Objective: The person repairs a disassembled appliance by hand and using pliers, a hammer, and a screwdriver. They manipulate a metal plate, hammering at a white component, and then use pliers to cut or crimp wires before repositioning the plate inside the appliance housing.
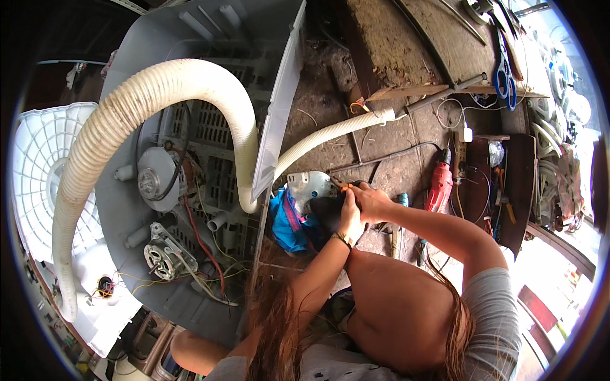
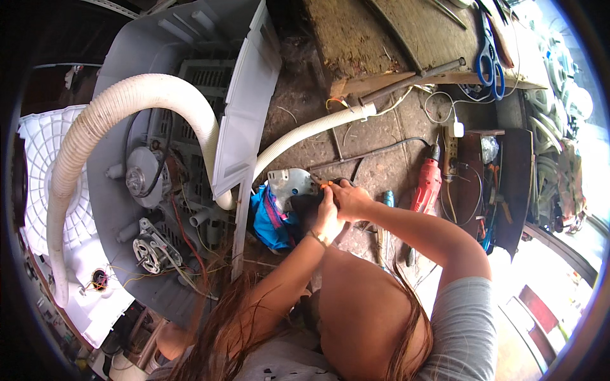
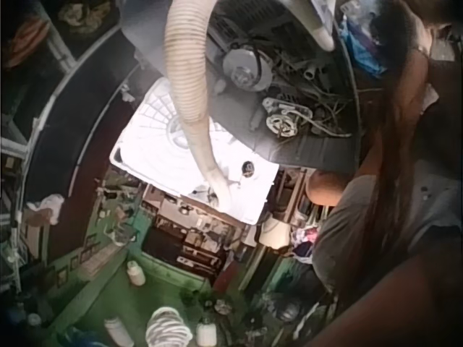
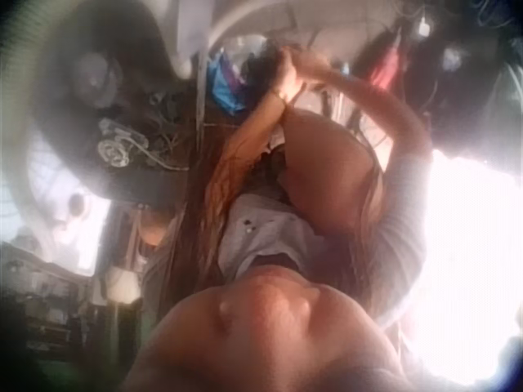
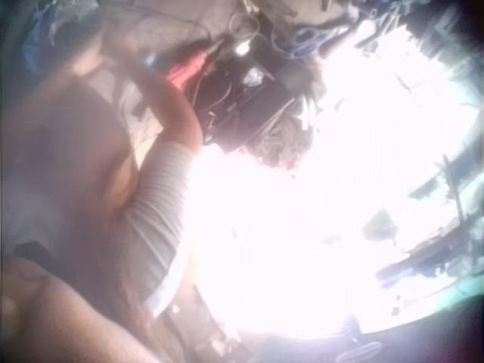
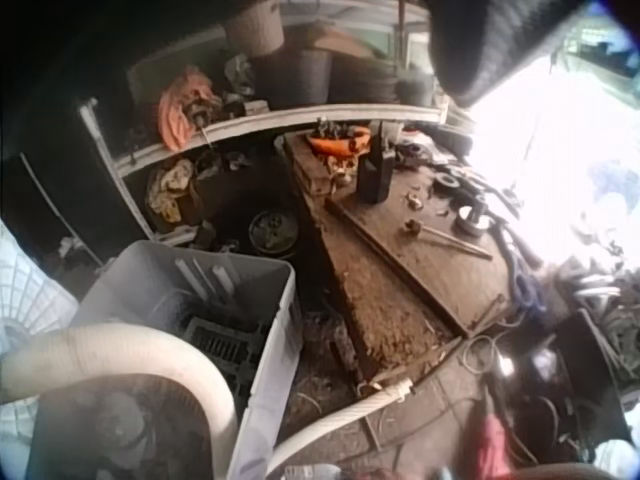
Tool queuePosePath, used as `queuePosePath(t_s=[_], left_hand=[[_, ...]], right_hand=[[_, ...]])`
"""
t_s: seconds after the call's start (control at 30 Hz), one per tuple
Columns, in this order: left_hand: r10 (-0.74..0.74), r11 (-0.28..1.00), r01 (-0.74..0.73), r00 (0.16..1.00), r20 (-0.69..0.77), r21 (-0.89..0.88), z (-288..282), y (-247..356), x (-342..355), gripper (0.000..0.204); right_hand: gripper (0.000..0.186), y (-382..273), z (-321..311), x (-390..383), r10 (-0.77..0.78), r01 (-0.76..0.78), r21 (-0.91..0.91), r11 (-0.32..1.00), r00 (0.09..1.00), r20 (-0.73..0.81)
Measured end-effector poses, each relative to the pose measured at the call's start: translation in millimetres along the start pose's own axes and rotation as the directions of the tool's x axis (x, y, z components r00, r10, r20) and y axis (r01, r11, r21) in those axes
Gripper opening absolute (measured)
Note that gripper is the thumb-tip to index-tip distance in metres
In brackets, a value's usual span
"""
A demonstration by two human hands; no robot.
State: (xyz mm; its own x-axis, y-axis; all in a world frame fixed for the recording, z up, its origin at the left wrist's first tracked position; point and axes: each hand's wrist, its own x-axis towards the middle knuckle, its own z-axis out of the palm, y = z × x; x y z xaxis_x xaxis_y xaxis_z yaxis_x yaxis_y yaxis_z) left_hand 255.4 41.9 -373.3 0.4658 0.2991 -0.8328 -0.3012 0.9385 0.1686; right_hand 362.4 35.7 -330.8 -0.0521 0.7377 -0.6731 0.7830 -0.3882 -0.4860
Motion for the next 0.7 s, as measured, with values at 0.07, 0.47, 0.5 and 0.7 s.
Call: queuePosePath(t_s=[0.07,0.47,0.5,0.7], left_hand=[[0.001,0.986,0.003,1.0,-0.025,0.165,10,4,2,0.054],[0.391,-0.767,-0.089,0.72,0.574,0.635,-24,138,-20,0.049],[0.374,-0.786,-0.067,0.74,0.559,0.614,-22,144,-25,0.046],[0.412,-0.573,-0.268,0.723,0.555,0.774,-31,143,-50,0.024]], right_hand=[[0.07,31,24,11,-0.126,0.132,0.038,0.991,0.982,-0.138],[0.081,49,27,-96,0.416,-0.435,0.098,0.895,0.736,-0.534],[0.082,43,41,-104,0.409,-0.38,0.181,0.907,0.694,-0.592],[0.042,63,175,-158,0.404,-0.114,0.494,0.862,0.743,-0.534]])
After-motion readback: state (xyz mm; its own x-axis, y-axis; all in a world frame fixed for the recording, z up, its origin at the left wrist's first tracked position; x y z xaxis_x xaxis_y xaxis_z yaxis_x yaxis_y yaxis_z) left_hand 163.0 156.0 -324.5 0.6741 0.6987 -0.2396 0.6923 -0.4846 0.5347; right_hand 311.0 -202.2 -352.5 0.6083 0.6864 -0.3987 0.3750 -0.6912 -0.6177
